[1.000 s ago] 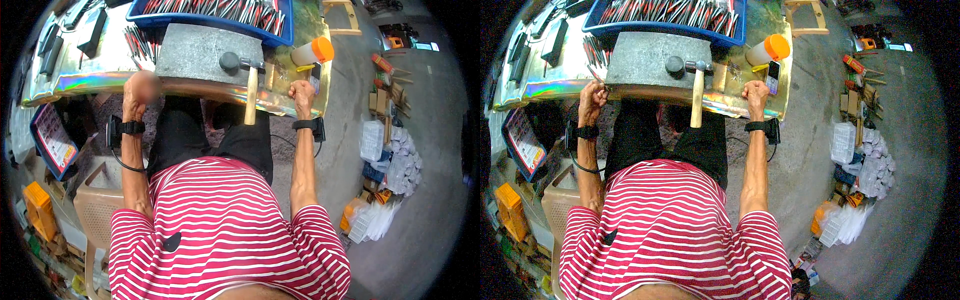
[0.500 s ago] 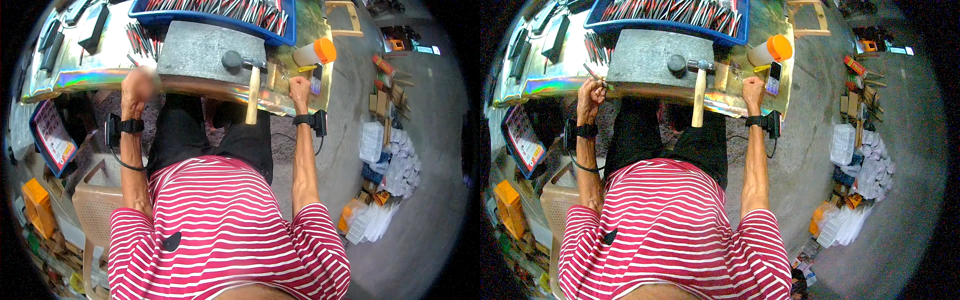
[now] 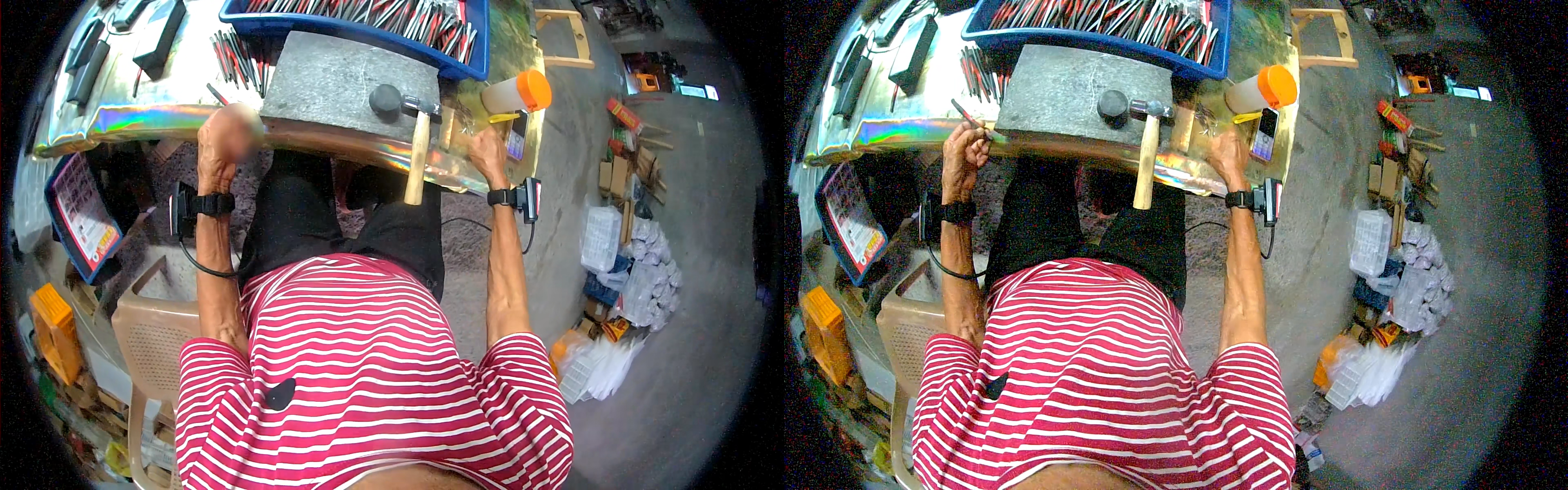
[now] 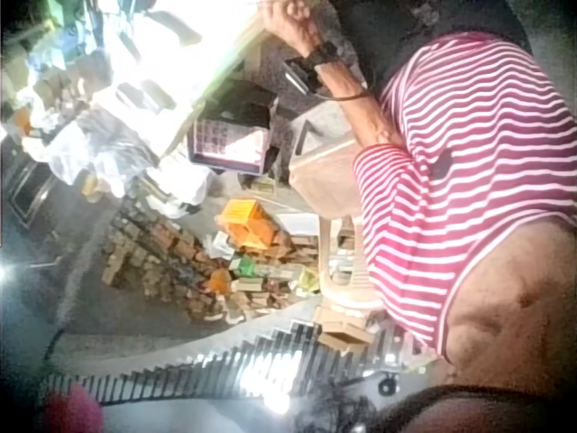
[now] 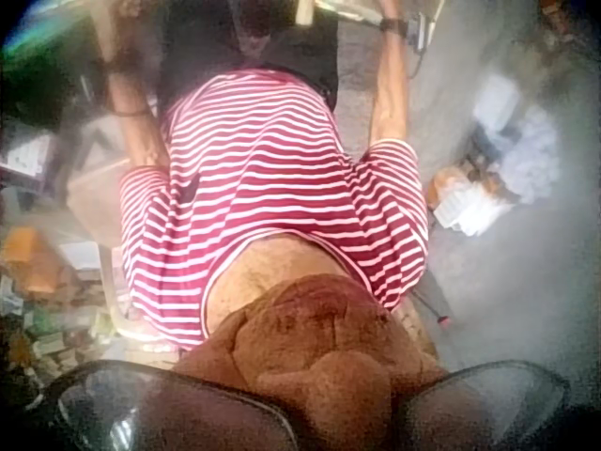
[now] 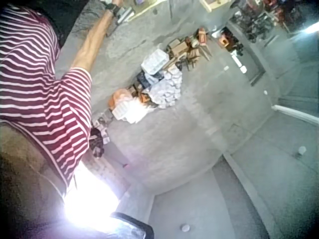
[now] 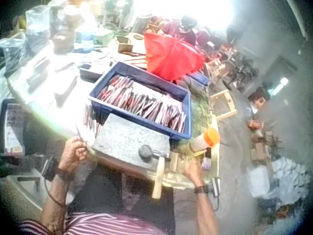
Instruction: The person hammers a thin metal rod into a small black circular base on a workbench.
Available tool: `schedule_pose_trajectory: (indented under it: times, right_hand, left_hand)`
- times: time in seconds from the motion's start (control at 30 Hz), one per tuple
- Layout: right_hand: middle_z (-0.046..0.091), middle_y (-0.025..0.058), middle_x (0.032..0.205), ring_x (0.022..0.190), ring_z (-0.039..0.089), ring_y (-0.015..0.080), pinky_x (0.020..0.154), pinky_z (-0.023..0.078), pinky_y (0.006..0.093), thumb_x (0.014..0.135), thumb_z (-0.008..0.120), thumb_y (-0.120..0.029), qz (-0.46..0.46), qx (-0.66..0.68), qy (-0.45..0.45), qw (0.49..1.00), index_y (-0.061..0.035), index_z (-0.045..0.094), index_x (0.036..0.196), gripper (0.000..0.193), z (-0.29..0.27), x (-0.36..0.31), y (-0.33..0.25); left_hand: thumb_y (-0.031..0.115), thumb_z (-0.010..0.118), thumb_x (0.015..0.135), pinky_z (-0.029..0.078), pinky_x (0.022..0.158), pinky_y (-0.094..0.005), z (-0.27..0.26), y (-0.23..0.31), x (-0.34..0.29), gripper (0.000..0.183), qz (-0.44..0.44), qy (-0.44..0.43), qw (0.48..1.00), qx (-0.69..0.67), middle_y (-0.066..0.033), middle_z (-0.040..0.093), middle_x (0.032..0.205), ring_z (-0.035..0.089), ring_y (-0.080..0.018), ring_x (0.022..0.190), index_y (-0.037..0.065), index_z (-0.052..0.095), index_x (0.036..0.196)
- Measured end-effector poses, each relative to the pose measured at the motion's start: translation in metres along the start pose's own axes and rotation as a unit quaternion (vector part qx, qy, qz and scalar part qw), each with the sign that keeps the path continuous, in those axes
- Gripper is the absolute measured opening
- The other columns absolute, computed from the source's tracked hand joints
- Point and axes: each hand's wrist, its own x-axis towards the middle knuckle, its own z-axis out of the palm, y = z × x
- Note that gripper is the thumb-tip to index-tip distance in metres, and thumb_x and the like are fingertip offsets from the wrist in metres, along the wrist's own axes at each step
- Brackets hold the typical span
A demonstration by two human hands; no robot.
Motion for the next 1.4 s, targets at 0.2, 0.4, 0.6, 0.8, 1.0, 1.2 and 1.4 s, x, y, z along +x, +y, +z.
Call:
schedule_pose_trajectory:
  times: [0.2,0.4,0.6,0.8,1.0,1.2,1.4]
  right_hand:
    - [0.048,0.0048,0.053,0.046,0.045,0.0116,0.041,0.037,0.0248,0.074,0.045,-0.011,0.177,0.458,-0.089,0.867,-0.0032,0.047,0.059,0.017,-0.018,-0.016,0.008]
    - [0.049,0.0088,0.071,0.052,0.041,0.0089,0.045,0.036,0.0209,0.072,0.053,-0.001,0.223,0.705,-0.022,0.673,0.0006,0.046,0.075,0.008,-0.015,-0.033,0.007]
    - [0.051,0.0091,0.071,0.053,0.042,0.0094,0.045,0.035,0.0209,0.072,0.055,0.001,0.191,0.771,-0.036,0.607,0.0015,0.047,0.084,0.014,-0.022,-0.045,-0.009]
    - [0.052,0.0093,0.071,0.052,0.042,0.0089,0.044,0.035,0.0206,0.071,0.052,0.003,0.163,0.791,-0.066,0.586,0.0017,0.049,0.086,0.016,-0.042,-0.048,-0.039]
    - [0.051,0.0109,0.069,0.052,0.045,0.0115,0.043,0.037,0.0224,0.07,0.053,0.004,0.215,0.778,0.038,0.589,0.0017,0.048,0.084,0.015,-0.012,-0.042,-0.034]
    - [0.051,0.0096,0.068,0.051,0.045,0.0116,0.043,0.039,0.0223,0.07,0.054,0.001,0.239,0.747,0.054,0.618,0.0022,0.048,0.084,0.015,-0.001,-0.045,-0.031]
    - [0.05,0.0081,0.065,0.05,0.045,0.0107,0.044,0.039,0.0219,0.07,0.056,-0.002,0.251,0.725,0.054,0.639,0.0024,0.048,0.082,0.015,0.0,-0.048,-0.034]
  left_hand:
    - [0.008,0.05,0.074,0.032,0.04,-0.0182,0.002,0.001,0.001,0.015,0.015,-0.001,1.0,0.009,-0.0034,0.051,0.07,0.045,-0.0092,0.053,0.0,0.049,0.088]
    - [0.006,0.051,0.075,0.034,0.042,-0.0207,0.003,0.0,0.004,0.012,0.017,-0.002,1.0,-0.007,-0.006,0.052,0.072,0.049,-0.0124,0.056,0.001,0.047,0.085]
    - [0.004,0.05,0.076,0.038,0.044,-0.0218,0.011,0.001,-0.002,0.009,0.046,0.008,0.999,-0.022,-0.0083,0.053,0.071,0.053,-0.0148,0.059,0.0,0.047,0.083]
    - [0.004,0.047,0.074,0.042,0.043,-0.0195,0.012,0.006,-0.003,0.007,0.04,-0.013,0.999,-0.002,-0.0116,0.057,0.071,0.055,-0.0138,0.054,0.0,0.047,0.08]
    - [0.003,0.05,0.074,0.042,0.043,-0.0204,0.01,0.004,-0.002,0.01,0.04,-0.016,0.999,-0.003,-0.0106,0.056,0.072,0.055,-0.0139,0.055,0.0,0.047,0.082]
    - [0.003,0.05,0.074,0.043,0.044,-0.0217,0.004,0.002,0.001,0.01,0.032,-0.026,0.999,-0.03,-0.0098,0.055,0.072,0.056,-0.0156,0.057,0.0,0.047,0.084]
    - [0.002,0.05,0.074,0.043,0.045,-0.0231,0.009,0.004,-0.002,0.009,0.038,-0.018,0.999,-0.02,-0.011,0.054,0.071,0.056,-0.0176,0.058,-0.001,0.047,0.082]
